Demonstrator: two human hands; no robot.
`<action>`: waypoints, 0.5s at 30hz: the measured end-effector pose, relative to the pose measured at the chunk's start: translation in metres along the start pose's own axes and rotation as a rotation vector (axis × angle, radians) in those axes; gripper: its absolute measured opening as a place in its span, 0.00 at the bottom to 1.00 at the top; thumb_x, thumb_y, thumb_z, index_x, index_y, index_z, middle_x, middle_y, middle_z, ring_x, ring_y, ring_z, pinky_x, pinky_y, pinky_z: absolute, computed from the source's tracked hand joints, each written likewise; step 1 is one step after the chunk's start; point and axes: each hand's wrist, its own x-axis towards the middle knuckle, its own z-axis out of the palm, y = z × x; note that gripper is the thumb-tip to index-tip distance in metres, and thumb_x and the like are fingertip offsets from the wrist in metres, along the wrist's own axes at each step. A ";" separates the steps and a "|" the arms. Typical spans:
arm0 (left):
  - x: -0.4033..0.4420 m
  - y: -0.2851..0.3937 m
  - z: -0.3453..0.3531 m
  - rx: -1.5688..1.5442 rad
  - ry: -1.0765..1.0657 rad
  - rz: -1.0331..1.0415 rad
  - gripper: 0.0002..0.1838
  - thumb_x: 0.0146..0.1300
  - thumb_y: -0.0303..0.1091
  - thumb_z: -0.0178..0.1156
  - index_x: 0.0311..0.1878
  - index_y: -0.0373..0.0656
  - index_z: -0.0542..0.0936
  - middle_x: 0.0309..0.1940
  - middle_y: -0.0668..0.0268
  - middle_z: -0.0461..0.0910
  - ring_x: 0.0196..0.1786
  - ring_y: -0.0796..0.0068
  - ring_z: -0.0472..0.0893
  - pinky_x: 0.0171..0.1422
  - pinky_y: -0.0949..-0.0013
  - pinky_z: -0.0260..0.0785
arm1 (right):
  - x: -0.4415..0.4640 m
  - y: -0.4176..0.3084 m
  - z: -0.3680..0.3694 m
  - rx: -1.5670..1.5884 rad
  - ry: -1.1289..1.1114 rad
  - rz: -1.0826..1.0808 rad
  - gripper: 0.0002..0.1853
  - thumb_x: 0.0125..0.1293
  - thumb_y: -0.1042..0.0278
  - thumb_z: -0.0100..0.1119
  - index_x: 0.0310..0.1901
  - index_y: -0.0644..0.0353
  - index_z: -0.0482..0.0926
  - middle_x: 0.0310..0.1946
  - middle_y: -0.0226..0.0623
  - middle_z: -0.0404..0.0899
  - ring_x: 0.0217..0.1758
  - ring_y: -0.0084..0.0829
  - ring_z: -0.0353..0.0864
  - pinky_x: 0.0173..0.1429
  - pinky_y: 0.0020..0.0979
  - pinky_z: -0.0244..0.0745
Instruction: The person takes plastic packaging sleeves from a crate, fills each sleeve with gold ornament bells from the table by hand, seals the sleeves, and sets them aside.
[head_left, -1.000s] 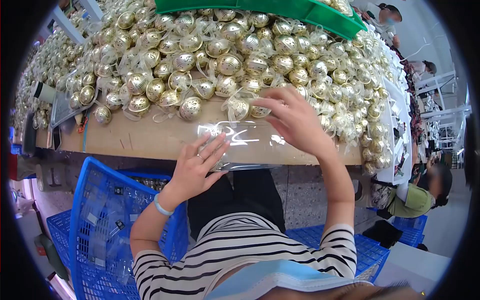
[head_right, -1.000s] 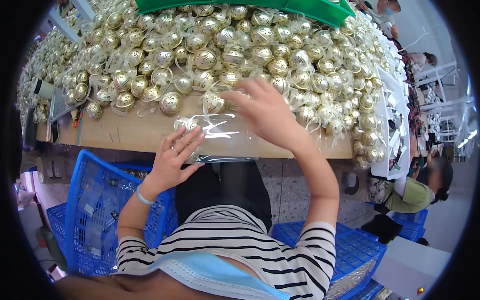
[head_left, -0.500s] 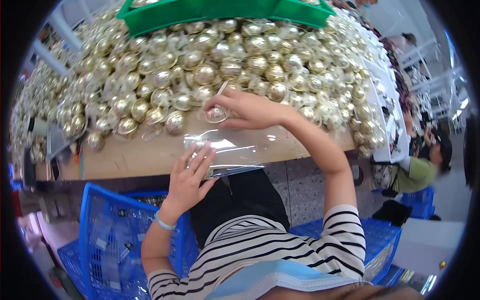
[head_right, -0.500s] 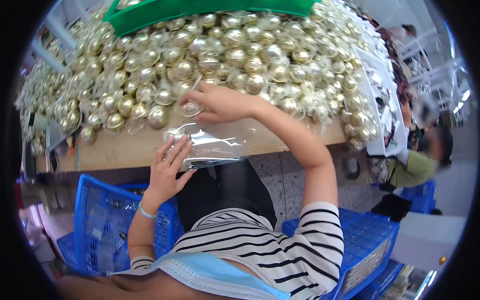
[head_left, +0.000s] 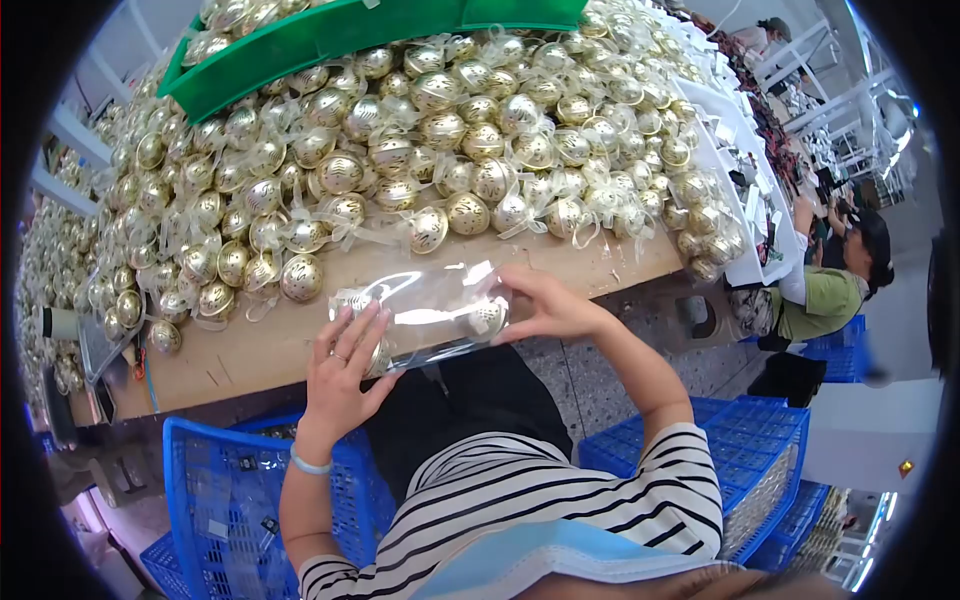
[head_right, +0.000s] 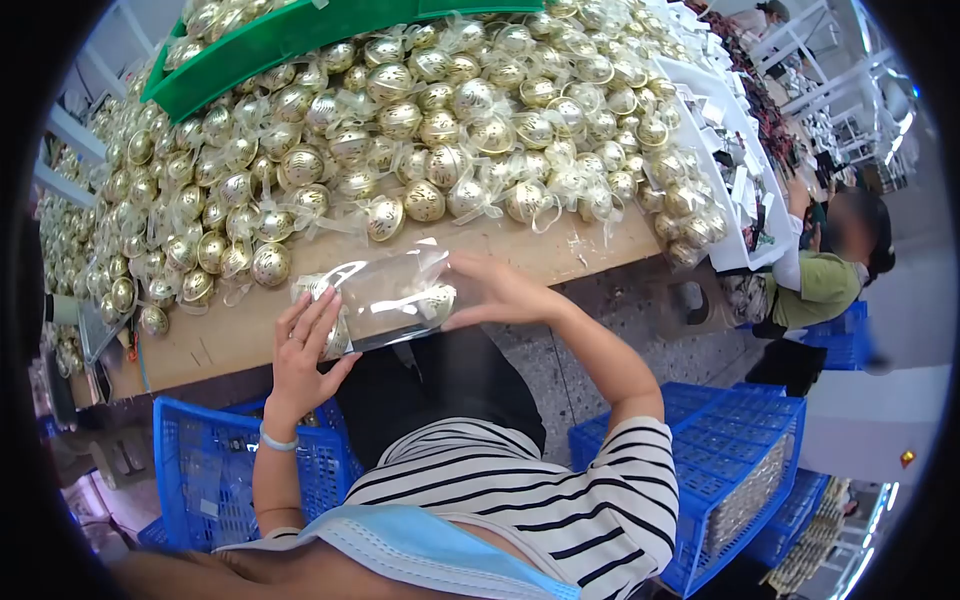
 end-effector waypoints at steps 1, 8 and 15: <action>-0.001 0.000 -0.001 -0.002 -0.008 0.009 0.41 0.52 0.37 0.78 0.73 0.49 0.76 0.75 0.64 0.71 0.75 0.50 0.66 0.78 0.53 0.61 | 0.011 0.003 0.001 0.151 -0.098 -0.031 0.31 0.54 0.65 0.81 0.58 0.62 0.79 0.50 0.39 0.81 0.51 0.27 0.80 0.54 0.33 0.78; 0.011 0.011 -0.006 0.098 -0.058 -0.014 0.39 0.53 0.39 0.77 0.73 0.61 0.77 0.75 0.70 0.72 0.73 0.50 0.66 0.76 0.53 0.62 | 0.066 0.002 0.057 0.182 0.201 0.089 0.31 0.49 0.65 0.86 0.56 0.61 0.84 0.31 0.29 0.86 0.39 0.17 0.84 0.42 0.23 0.81; 0.015 0.008 -0.003 0.115 -0.152 0.100 0.33 0.60 0.37 0.72 0.71 0.53 0.77 0.78 0.75 0.69 0.78 0.47 0.61 0.75 0.49 0.61 | 0.071 0.008 0.064 0.419 0.255 0.092 0.24 0.62 0.72 0.76 0.59 0.65 0.81 0.38 0.35 0.88 0.39 0.21 0.87 0.49 0.26 0.82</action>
